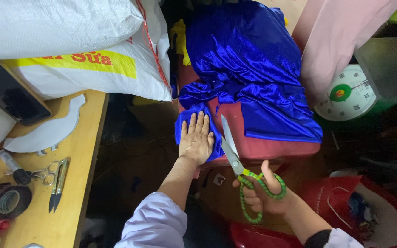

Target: The person uses shears to cut out a smaller piece of blue velvet fabric from a larger sheet on a stool, then holds the cut piece near a sewing machine and begins to thread the machine.

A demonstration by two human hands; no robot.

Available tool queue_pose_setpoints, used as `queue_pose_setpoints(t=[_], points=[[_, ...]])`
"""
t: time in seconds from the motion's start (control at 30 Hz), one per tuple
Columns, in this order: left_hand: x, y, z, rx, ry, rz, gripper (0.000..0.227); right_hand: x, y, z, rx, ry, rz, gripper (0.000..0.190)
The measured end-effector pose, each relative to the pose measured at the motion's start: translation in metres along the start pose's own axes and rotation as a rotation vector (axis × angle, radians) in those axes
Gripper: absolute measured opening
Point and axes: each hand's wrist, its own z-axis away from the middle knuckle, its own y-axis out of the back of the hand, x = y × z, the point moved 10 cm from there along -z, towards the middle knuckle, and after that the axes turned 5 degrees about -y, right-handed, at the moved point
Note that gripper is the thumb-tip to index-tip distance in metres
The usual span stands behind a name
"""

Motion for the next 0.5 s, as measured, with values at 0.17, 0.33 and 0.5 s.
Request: queue_pose_setpoints(t=[0.17,0.33,0.5], points=[[-0.002,-0.007,-0.003,0.065,-0.009,-0.005,0.067,-0.005,0.0,-0.018,-0.043,0.072,-0.09,0.121],[-0.001,-0.002,-0.001,0.015,0.0,0.006,0.067,-0.003,0.009,-0.023,0.002,0.121,-0.108,0.116],[0.001,0.004,0.001,-0.02,0.006,0.003,0.068,0.002,0.022,-0.031,0.11,0.099,-0.097,0.096]])
